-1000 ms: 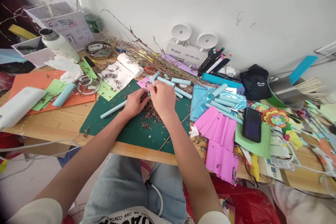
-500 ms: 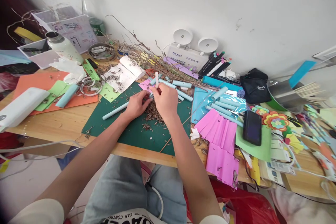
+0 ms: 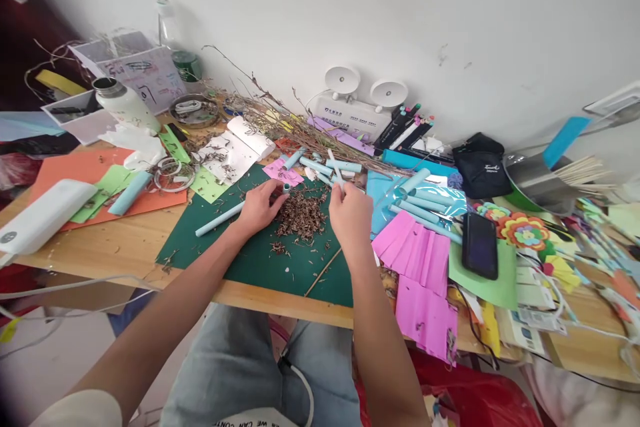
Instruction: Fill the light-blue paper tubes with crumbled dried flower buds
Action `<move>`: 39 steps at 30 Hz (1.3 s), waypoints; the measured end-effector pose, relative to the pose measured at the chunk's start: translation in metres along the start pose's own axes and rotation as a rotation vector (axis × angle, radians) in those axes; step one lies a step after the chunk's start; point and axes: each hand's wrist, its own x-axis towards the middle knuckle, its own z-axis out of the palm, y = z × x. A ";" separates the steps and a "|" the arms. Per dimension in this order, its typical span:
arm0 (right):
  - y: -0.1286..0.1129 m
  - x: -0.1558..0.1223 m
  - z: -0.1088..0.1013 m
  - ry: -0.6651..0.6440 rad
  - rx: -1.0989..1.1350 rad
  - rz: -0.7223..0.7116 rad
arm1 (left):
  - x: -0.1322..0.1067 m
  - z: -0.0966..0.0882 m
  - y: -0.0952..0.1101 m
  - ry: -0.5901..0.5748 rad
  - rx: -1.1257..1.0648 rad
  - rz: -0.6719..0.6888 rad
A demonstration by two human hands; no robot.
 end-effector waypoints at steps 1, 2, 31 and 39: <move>0.007 -0.003 0.005 -0.092 -0.079 0.034 | 0.000 0.000 0.000 0.000 -0.002 -0.001; 0.012 -0.006 0.010 -0.160 -0.150 0.074 | 0.000 0.001 -0.001 0.000 -0.003 -0.002; 0.015 0.009 0.058 -0.291 -0.280 0.156 | 0.001 0.001 0.000 0.001 0.014 0.003; 0.029 0.007 0.070 -0.166 -0.099 -0.069 | 0.002 0.001 0.000 0.008 0.014 0.010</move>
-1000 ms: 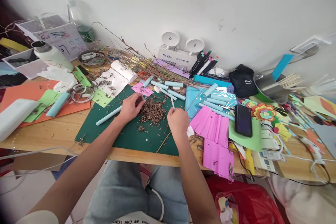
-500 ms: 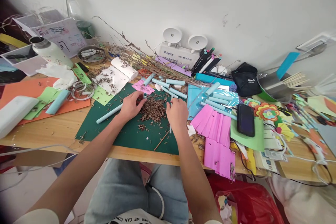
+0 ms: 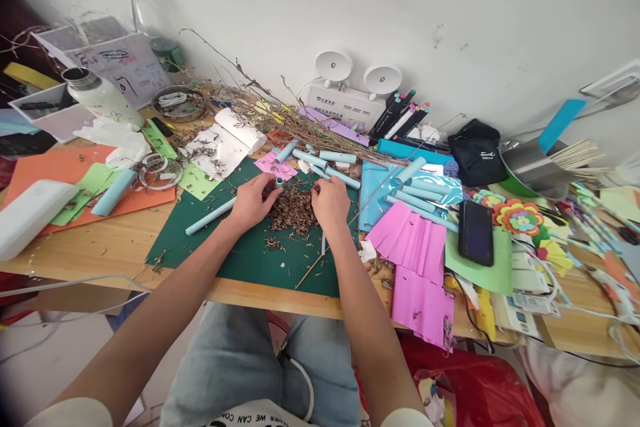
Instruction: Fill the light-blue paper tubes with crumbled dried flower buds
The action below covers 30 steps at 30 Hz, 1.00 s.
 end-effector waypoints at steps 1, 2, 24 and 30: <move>0.001 0.000 0.000 0.050 0.054 -0.032 | 0.000 0.000 0.000 0.000 0.000 -0.001; 0.002 -0.001 0.001 0.098 0.120 -0.064 | 0.000 0.001 0.000 -0.001 -0.001 -0.002; -0.027 -0.025 0.011 0.157 0.799 -0.095 | -0.003 0.001 0.002 0.027 0.059 0.007; -0.032 -0.028 0.011 0.184 0.772 -0.160 | -0.003 -0.002 0.004 -0.055 -0.054 0.039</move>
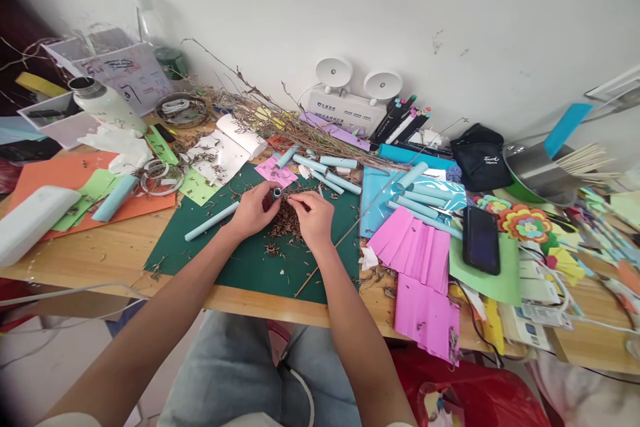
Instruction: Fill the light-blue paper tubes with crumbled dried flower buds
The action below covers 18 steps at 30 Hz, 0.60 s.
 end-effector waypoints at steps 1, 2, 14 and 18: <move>0.000 0.000 0.001 0.002 -0.002 0.010 | 0.000 0.000 0.000 0.001 -0.020 0.016; 0.000 0.000 0.001 0.003 -0.005 0.026 | 0.000 -0.001 0.001 0.003 -0.036 0.032; -0.002 0.001 0.001 -0.071 -0.016 -0.057 | 0.002 -0.001 -0.001 -0.024 -0.060 0.042; 0.000 0.000 0.001 -0.074 -0.029 -0.003 | 0.002 -0.002 0.000 -0.020 -0.058 0.045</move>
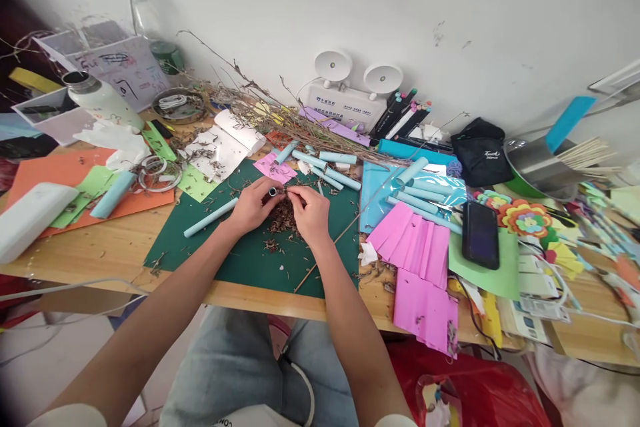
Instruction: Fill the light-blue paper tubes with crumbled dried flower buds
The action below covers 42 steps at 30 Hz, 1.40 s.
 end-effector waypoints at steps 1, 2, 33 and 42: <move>0.000 0.000 0.000 -0.002 -0.002 0.018 | 0.000 0.000 0.000 -0.001 -0.004 0.003; 0.001 0.000 0.001 -0.004 0.002 0.036 | 0.000 0.000 0.000 -0.003 -0.009 0.006; 0.001 -0.004 -0.009 -0.021 -0.236 -0.008 | 0.002 0.000 -0.004 -0.014 0.003 0.032; -0.002 -0.004 -0.006 -0.021 -0.282 -0.114 | 0.002 0.000 -0.004 -0.038 0.017 0.042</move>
